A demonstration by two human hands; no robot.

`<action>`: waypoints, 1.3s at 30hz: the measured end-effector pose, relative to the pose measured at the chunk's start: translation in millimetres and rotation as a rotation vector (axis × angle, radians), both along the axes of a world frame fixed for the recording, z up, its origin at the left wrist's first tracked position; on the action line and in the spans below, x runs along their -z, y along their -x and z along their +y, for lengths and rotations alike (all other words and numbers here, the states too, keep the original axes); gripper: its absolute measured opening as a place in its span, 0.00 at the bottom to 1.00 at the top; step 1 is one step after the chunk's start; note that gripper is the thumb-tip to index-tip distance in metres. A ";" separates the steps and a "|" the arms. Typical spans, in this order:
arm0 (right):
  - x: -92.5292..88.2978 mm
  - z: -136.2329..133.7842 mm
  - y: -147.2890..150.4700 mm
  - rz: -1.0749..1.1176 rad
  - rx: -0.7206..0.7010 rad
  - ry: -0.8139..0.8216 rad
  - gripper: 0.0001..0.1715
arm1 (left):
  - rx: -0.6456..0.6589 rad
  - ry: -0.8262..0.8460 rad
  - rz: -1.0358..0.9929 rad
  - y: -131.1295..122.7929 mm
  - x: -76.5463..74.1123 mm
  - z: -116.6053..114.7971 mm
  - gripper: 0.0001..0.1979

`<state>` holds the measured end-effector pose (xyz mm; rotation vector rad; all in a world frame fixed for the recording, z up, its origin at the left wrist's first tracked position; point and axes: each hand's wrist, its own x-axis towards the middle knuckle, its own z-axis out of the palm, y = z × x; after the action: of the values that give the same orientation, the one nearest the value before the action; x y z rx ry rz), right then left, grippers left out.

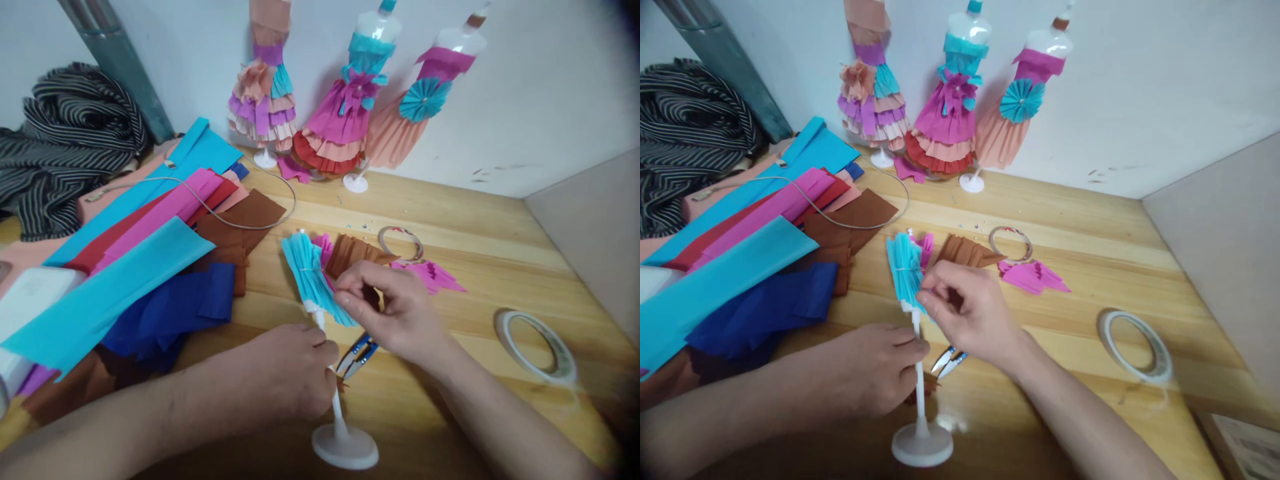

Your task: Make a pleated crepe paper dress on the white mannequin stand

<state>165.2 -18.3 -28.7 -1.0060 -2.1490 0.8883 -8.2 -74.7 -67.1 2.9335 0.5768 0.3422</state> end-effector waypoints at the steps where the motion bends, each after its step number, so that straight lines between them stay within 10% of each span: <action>1: -0.5 -2.5 1.1 -0.032 -0.074 -0.092 0.06 | 0.012 -0.024 0.003 -0.6 -4.3 -0.2 0.11; 4: 2.2 -6.9 3.1 -0.184 -0.264 -0.347 0.12 | 0.024 -0.087 0.047 -1.9 -17.3 -3.4 0.07; 9: 9.5 -7.3 2.8 -0.345 -0.194 -0.509 0.14 | -0.087 -0.026 0.143 -0.7 -28.8 -17.5 0.08; 39: 22.9 3.0 9.4 -0.503 0.134 -0.273 0.13 | -0.036 -0.094 0.119 -13.8 -13.7 -22.6 0.08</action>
<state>155.8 -15.3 -51.6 -1.3112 -2.4834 0.2791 5.6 -97.3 -53.4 3.0529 0.6472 0.2053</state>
